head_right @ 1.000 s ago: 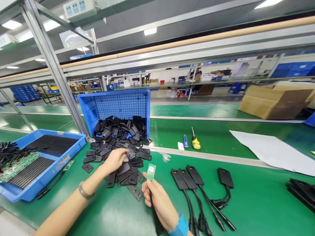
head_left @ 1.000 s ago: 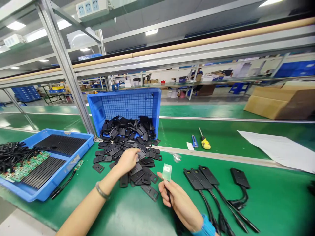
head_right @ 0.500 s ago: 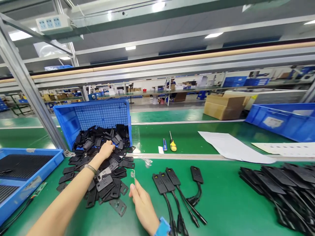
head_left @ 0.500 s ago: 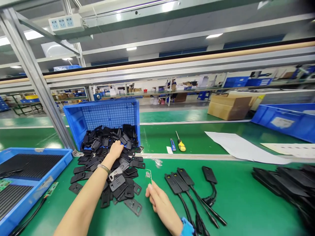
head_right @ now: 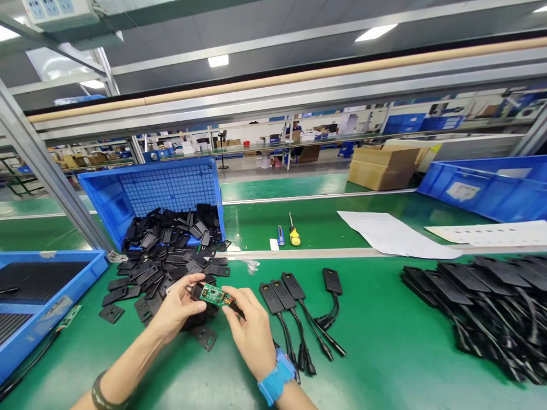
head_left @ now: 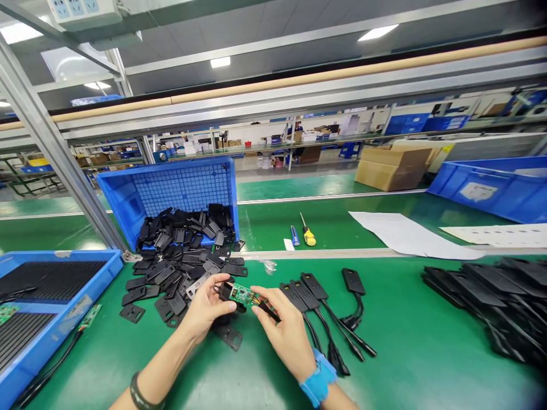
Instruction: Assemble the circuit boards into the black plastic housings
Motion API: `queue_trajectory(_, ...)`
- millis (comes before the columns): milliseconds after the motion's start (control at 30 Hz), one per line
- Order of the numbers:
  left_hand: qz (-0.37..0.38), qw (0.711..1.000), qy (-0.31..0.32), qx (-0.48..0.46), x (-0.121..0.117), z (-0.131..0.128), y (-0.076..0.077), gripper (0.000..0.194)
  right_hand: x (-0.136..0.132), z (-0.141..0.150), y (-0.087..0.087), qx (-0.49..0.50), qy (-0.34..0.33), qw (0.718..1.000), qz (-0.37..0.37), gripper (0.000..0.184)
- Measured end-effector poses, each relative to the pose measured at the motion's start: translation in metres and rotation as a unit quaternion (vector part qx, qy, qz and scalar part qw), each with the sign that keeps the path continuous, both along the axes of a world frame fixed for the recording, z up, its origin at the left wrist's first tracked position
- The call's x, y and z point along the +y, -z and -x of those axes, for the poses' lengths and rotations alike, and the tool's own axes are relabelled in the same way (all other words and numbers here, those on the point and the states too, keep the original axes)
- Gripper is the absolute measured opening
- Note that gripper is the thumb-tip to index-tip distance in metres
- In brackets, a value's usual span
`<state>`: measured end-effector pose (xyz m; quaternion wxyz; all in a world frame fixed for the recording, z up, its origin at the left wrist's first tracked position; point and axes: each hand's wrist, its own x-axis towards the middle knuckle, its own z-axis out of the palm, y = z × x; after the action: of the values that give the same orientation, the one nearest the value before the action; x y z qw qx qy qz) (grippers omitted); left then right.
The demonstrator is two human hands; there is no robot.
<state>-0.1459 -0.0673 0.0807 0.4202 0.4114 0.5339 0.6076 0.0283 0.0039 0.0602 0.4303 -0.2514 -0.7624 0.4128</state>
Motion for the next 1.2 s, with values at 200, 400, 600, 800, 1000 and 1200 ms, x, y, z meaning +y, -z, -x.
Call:
queue_trajectory(200, -0.013, 0.974, 0.005, -0.225, -0.015, -0.015, 0.02, 0.052, -0.01, 0.003, 0.006, -0.049, -0.039, 0.998, -0.004, 0.035)
queue_trajectory(400, -0.015, 0.965, 0.022, -0.261, -0.021, -0.021, 0.025, 0.049, -0.011, 0.003, 0.008, -0.029, -0.055, 0.996, 0.058, 0.029)
queue_trajectory(600, -0.013, 0.967, 0.017, -0.253, -0.023, -0.023, 0.026, 0.049, -0.009, 0.003, 0.01, -0.035, -0.04, 0.998, -0.02, 0.023)
queue_trajectory(800, -0.014, 0.969, -0.007, -0.245, -0.023, -0.03, 0.03, 0.04, -0.016, 0.008, 0.023, -0.034, -0.042, 0.996, -0.073, 0.022)
queue_trajectory(1000, -0.008, 0.978, -0.085, -0.191, -0.021, -0.036, 0.037, 0.03, -0.025, 0.012, 0.03, -0.048, -0.058, 0.997, -0.016, 0.021)
queue_trajectory(1200, -0.029, 0.988, -0.117, -0.099, -0.023, -0.036, 0.038, 0.033, -0.019, 0.012, 0.025, -0.166, -0.1, 0.969, 0.151, 0.022)
